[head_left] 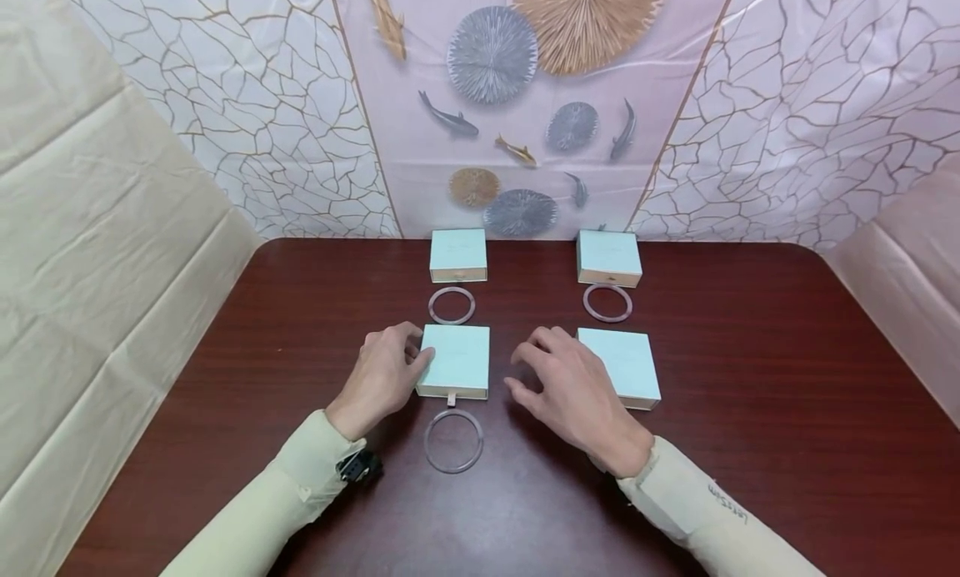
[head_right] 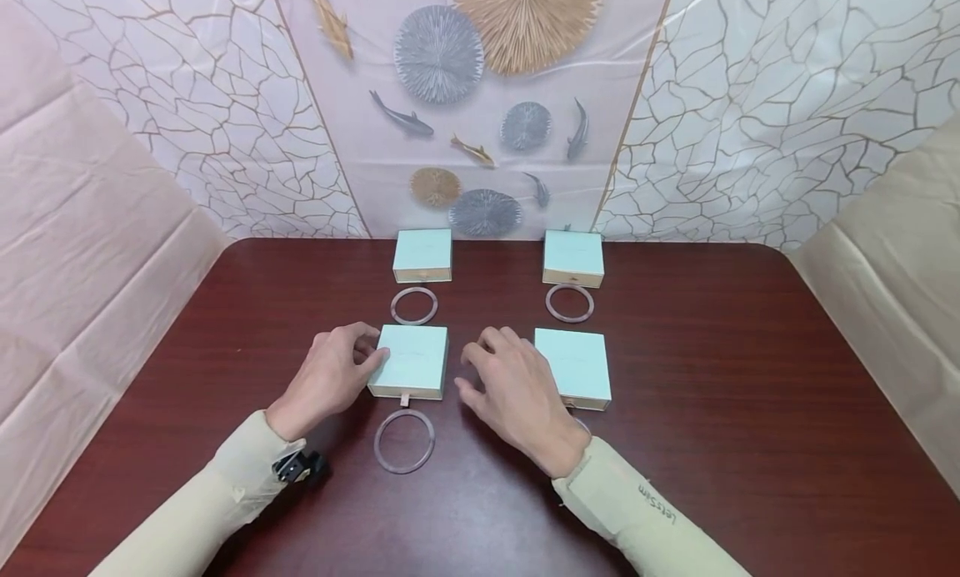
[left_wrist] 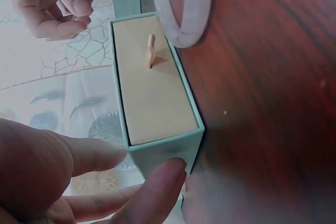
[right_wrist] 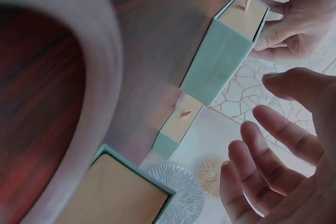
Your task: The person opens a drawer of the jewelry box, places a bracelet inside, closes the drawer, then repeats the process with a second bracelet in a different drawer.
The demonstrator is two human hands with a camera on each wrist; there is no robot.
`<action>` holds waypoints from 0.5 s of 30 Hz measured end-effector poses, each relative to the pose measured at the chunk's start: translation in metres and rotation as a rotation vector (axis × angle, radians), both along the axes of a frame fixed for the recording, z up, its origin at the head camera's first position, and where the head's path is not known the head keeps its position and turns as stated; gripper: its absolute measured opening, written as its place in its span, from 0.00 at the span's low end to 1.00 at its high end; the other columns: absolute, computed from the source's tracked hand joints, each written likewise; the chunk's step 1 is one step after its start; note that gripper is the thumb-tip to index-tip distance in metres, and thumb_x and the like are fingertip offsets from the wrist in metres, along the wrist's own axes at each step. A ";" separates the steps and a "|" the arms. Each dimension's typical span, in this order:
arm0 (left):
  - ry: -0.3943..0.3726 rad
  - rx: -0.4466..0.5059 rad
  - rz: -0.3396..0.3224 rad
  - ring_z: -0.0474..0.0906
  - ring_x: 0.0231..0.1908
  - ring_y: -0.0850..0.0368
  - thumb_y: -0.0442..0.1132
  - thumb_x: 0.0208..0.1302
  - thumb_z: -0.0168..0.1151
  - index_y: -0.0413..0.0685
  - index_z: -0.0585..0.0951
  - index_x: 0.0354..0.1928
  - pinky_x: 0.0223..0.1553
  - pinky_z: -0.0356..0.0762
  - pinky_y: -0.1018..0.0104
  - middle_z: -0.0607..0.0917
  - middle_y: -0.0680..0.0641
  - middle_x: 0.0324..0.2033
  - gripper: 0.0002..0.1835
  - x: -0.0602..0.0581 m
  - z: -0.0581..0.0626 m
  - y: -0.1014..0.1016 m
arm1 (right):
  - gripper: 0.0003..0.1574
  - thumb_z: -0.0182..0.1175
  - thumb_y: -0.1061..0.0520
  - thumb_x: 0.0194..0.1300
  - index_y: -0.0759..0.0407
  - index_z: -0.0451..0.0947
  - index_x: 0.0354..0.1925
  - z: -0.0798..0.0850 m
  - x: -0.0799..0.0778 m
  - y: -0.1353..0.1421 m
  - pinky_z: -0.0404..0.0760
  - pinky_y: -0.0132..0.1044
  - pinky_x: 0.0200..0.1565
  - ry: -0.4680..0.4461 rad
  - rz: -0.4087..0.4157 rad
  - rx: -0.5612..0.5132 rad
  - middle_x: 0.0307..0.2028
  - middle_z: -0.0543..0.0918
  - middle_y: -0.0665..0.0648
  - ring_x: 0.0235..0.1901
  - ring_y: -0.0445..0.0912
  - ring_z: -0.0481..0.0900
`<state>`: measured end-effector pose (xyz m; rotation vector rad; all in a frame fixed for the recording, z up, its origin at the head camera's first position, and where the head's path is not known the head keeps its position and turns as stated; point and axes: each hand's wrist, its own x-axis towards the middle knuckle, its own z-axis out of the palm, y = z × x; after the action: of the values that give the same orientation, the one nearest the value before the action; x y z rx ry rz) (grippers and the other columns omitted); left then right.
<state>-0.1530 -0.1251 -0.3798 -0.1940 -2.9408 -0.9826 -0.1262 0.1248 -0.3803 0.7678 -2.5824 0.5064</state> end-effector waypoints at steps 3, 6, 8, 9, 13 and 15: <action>0.002 -0.003 0.002 0.84 0.33 0.55 0.38 0.68 0.65 0.37 0.85 0.50 0.40 0.82 0.58 0.89 0.44 0.32 0.14 -0.001 0.001 0.001 | 0.09 0.76 0.55 0.55 0.52 0.86 0.35 0.000 0.001 -0.003 0.75 0.36 0.33 -0.003 0.004 0.001 0.33 0.81 0.48 0.33 0.44 0.74; -0.007 -0.002 0.001 0.84 0.33 0.55 0.38 0.68 0.65 0.36 0.84 0.52 0.39 0.82 0.58 0.89 0.44 0.32 0.15 -0.001 0.002 0.002 | 0.08 0.76 0.56 0.55 0.51 0.86 0.34 -0.001 0.002 -0.005 0.76 0.36 0.34 -0.009 0.014 0.006 0.33 0.81 0.48 0.33 0.44 0.74; -0.015 0.001 0.003 0.84 0.32 0.55 0.37 0.69 0.65 0.36 0.83 0.52 0.39 0.81 0.59 0.89 0.44 0.32 0.15 -0.001 0.002 0.002 | 0.07 0.75 0.57 0.55 0.51 0.86 0.34 -0.001 0.002 -0.007 0.76 0.36 0.34 -0.012 0.019 0.012 0.33 0.81 0.48 0.33 0.43 0.74; -0.018 0.000 0.004 0.84 0.32 0.55 0.37 0.69 0.65 0.36 0.83 0.52 0.38 0.81 0.59 0.89 0.44 0.31 0.15 -0.001 0.002 0.002 | 0.07 0.75 0.57 0.55 0.51 0.86 0.34 -0.001 0.001 -0.008 0.76 0.36 0.35 -0.014 0.023 0.013 0.33 0.81 0.48 0.34 0.43 0.74; -0.024 -0.005 0.005 0.84 0.31 0.56 0.37 0.69 0.65 0.36 0.83 0.51 0.37 0.80 0.60 0.89 0.44 0.30 0.14 -0.002 0.002 0.002 | 0.06 0.75 0.57 0.56 0.50 0.86 0.32 -0.001 0.001 -0.012 0.76 0.36 0.36 -0.015 0.026 0.020 0.33 0.80 0.47 0.34 0.43 0.74; -0.022 -0.010 0.008 0.84 0.31 0.55 0.37 0.69 0.65 0.36 0.83 0.50 0.37 0.80 0.60 0.89 0.44 0.30 0.13 -0.002 0.002 0.002 | 0.06 0.74 0.57 0.56 0.50 0.85 0.32 -0.001 0.001 -0.013 0.76 0.36 0.36 -0.015 0.029 0.018 0.32 0.80 0.47 0.34 0.43 0.74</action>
<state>-0.1545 -0.1234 -0.3779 -0.1723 -2.9646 -0.9752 -0.1254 0.1114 -0.3810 0.8114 -2.5967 0.5002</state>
